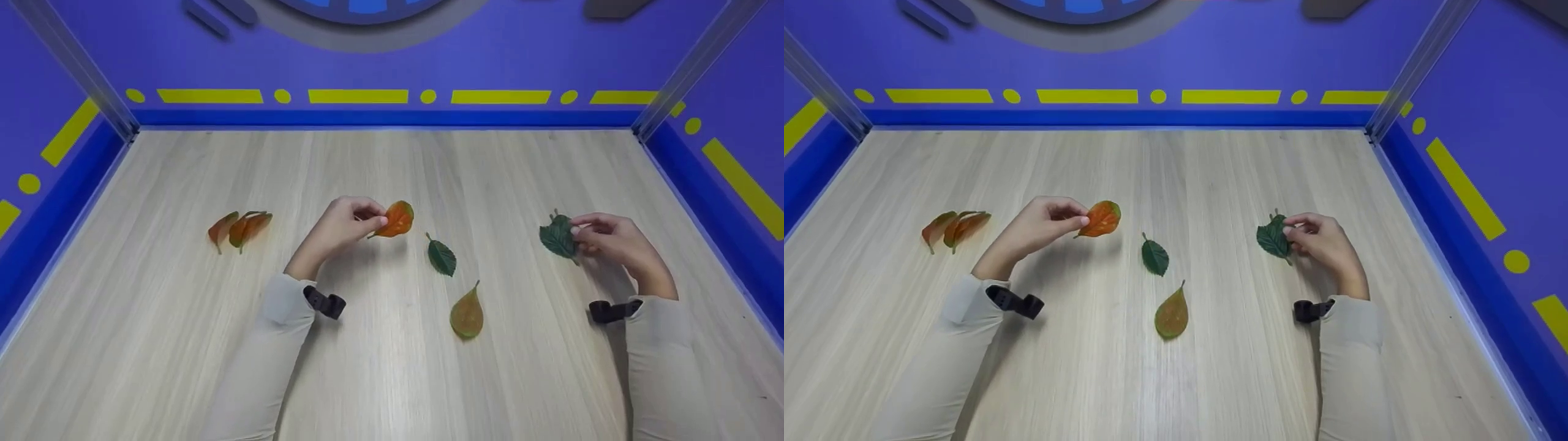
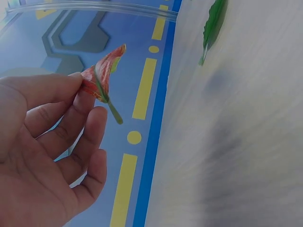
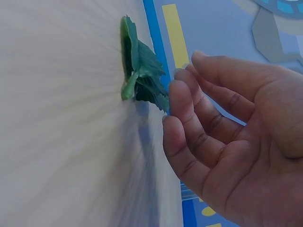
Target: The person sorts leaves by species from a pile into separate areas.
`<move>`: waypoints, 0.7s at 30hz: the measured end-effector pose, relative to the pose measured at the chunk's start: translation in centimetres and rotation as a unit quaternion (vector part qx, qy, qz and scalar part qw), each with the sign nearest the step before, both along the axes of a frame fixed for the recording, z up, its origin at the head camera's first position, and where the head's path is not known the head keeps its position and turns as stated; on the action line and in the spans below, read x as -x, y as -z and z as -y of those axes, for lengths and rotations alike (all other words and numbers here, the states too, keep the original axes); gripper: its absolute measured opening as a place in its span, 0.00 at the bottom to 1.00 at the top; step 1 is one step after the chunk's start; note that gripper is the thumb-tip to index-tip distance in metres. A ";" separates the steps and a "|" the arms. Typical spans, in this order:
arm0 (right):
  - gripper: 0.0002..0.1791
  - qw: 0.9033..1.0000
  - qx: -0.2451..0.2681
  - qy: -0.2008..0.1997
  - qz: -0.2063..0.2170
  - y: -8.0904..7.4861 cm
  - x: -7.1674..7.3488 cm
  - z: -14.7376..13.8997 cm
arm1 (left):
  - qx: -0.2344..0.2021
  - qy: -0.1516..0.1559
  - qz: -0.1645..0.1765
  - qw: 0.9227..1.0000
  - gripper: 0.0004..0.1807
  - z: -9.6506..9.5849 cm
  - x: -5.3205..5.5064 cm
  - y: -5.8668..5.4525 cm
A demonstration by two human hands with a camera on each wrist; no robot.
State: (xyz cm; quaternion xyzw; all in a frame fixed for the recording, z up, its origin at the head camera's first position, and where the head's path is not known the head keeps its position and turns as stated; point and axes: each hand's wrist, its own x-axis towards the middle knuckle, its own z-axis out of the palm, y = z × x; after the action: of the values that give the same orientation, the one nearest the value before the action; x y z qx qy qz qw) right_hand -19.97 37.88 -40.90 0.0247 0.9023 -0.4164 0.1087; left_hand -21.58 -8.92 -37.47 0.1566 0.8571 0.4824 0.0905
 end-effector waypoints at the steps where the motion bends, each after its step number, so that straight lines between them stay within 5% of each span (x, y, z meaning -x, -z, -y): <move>1: 0.26 1.000 -0.002 0.001 0.000 0.0 0.0 0.0 | 0.000 -0.004 -0.003 1.000 0.08 0.2 0.0 0.0; 21: 0.25 1.000 0.025 0.001 -0.013 -0.2 0.2 0.2 | -0.006 -0.069 -0.021 0.997 0.10 4.4 -0.2 -0.7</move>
State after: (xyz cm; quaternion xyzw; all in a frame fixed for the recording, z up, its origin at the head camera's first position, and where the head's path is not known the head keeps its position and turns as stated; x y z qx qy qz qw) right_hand -20.19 37.64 -40.68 0.0180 0.8929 -0.4393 0.0971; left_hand -21.36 -13.30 -36.80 0.1082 0.8648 0.4888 0.0380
